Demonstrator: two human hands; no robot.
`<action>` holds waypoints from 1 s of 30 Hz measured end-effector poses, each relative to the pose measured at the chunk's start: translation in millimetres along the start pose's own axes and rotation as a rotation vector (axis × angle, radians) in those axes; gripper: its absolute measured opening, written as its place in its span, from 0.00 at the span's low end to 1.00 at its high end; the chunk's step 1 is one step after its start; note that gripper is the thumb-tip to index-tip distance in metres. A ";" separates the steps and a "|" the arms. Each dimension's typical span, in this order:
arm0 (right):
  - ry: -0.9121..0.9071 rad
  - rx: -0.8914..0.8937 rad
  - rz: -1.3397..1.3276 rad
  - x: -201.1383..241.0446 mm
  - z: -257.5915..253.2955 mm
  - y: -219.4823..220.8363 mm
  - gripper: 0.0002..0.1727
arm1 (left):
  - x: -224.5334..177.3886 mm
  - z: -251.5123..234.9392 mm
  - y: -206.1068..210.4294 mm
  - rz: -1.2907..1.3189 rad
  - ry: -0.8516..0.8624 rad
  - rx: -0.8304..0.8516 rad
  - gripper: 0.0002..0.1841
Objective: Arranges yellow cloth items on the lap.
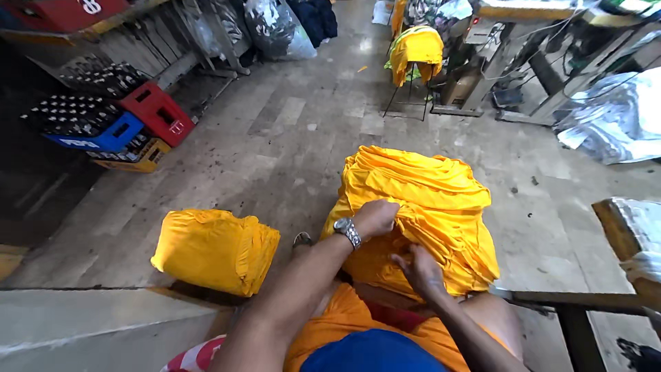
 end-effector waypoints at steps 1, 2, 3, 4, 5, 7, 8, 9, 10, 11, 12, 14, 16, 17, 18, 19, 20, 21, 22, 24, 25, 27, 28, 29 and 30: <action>0.040 0.117 0.069 -4.6 -2.4 22.8 0.26 | -9.1 0.9 -10.9 -0.013 0.025 -0.018 0.11; 0.040 0.192 0.072 -6.5 -5.2 37.6 0.25 | -17.3 1.5 -19.2 -0.029 0.052 -0.033 0.10; 0.006 0.213 -0.010 -5.2 -8.2 40.7 0.22 | -22.8 2.2 -24.0 -0.038 0.078 -0.040 0.09; -0.026 0.183 -0.185 -2.8 -10.8 32.2 0.19 | -24.5 3.3 -24.5 -0.031 0.096 -0.033 0.09; -0.020 0.136 -0.443 -2.1 -11.5 16.6 0.16 | -22.1 5.0 -19.1 -0.010 0.106 -0.010 0.09; 0.031 0.066 -0.967 -2.1 -11.4 -20.1 0.11 | -7.6 6.8 7.8 0.039 0.081 0.061 0.13; 0.031 0.060 -1.072 -0.9 -11.0 -34.7 0.11 | 0.2 6.9 24.7 0.046 0.023 0.092 0.19; 0.012 0.041 -1.058 -0.1 -10.4 -42.7 0.12 | 6.6 6.6 38.4 0.042 -0.037 0.093 0.21; -0.019 0.001 -0.944 0.3 -11.1 -46.1 0.13 | 11.9 3.2 42.4 0.036 -0.076 0.057 0.19; -0.039 -0.056 -0.766 -1.4 -13.3 -46.3 0.14 | 14.3 -1.7 36.7 0.023 -0.097 0.016 0.16; -0.035 -0.103 -0.546 -5.5 -14.8 -41.8 0.16 | 13.1 -5.8 26.8 0.008 -0.095 -0.018 0.14; 0.058 -0.005 -0.181 -15.6 -15.2 -8.7 0.24 | 3.6 -8.5 7.3 -0.037 -0.064 -0.046 0.12; 0.144 0.217 -0.047 -23.3 -14.2 34.1 0.30 | -11.7 -7.7 -10.7 -0.073 -0.023 -0.061 0.11; 0.137 0.255 -0.104 -21.3 -13.8 42.6 0.27 | -18.4 -7.4 -15.6 -0.088 -0.001 -0.057 0.12; 0.099 0.245 -0.287 -13.6 -13.7 38.6 0.22 | -22.5 -7.0 -17.1 -0.095 0.015 -0.030 0.12; 0.072 0.217 -0.568 -4.4 -12.1 24.2 0.17 | -22.3 -5.9 -13.0 -0.082 0.025 0.025 0.13; 0.077 0.179 -0.861 1.1 -10.9 3.4 0.12 | -18.0 -3.9 -2.0 -0.058 0.024 0.097 0.16; 0.095 0.141 -1.069 2.8 -12.2 -17.9 0.11 | -11.2 -1.7 13.0 -0.027 -0.005 0.163 0.21; 0.093 0.133 -1.147 2.5 -13.5 -34.0 0.11 | -3.1 -0.5 28.1 0.005 -0.052 0.179 0.26; 0.029 0.065 -1.007 -0.3 -16.4 -48.8 0.13 | 5.9 -0.4 37.4 0.027 -0.138 0.074 0.24; -0.023 0.001 -0.833 -0.6 -18.6 -52.2 0.14 | 3.5 -1.4 28.3 0.019 -0.150 0.011 0.19; -0.083 -0.040 -0.446 1.7 -21.0 -36.8 0.18 | 2.1 -10.9 13.2 -0.035 -0.101 -0.060 0.14; -0.092 0.005 -0.288 5.3 -21.9 -17.0 0.21 | -2.5 -12.0 6.3 -0.053 -0.078 -0.067 0.14; -0.086 0.083 -0.170 8.6 -24.2 6.6 0.24 | -9.0 -12.4 -1.3 -0.074 -0.063 -0.063 0.14; -0.077 0.148 -0.108 10.7 -25.7 27.4 0.26 | -16.3 -12.8 -7.7 -0.101 -0.044 -0.055 0.15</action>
Point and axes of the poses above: each hand's wrist, its own z-axis away from the middle knuckle, its own y-axis out of the palm, x = y × z, the point moved 9 cm from there along -z, towards the middle knuckle, and after that the axes turned 15 degrees about z, right-handed, at the moved point
